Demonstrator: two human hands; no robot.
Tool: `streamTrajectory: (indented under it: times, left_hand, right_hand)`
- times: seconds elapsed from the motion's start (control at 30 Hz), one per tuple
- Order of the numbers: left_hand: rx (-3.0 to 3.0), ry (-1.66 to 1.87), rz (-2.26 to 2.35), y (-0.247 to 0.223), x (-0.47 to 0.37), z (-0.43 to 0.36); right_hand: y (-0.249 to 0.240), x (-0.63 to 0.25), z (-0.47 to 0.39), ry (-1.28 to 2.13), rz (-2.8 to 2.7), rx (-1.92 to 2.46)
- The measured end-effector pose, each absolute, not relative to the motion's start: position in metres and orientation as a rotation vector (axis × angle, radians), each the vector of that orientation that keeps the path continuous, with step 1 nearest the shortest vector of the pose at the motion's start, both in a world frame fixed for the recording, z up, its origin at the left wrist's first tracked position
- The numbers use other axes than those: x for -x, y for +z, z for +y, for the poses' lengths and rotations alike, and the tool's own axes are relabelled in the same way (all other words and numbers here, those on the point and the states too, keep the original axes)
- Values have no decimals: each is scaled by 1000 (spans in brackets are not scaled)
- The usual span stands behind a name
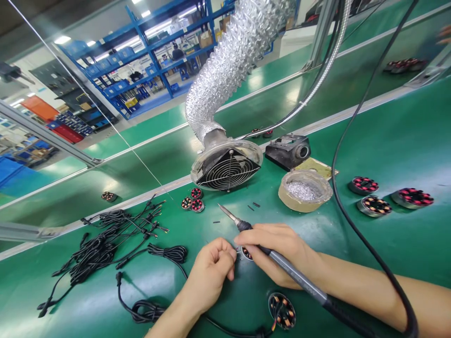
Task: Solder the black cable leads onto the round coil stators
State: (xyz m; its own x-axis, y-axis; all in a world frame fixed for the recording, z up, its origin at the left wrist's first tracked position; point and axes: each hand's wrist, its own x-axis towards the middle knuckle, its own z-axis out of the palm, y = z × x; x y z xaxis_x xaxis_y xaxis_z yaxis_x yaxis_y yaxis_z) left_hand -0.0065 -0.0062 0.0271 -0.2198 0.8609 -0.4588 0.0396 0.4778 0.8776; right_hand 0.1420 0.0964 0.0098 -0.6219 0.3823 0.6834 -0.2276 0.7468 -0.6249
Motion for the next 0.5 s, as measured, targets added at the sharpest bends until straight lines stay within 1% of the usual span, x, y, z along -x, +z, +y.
streamTrajectory:
  times: [0.2,0.5]
  left_hand:
    - [-812,942,1685,24,4,-10]
    - [-817,914,1729,22,2,-10]
  right_hand:
    - [17,-164,101,923,-2026,136]
    - [25,-175,101,1112,-2002,135]
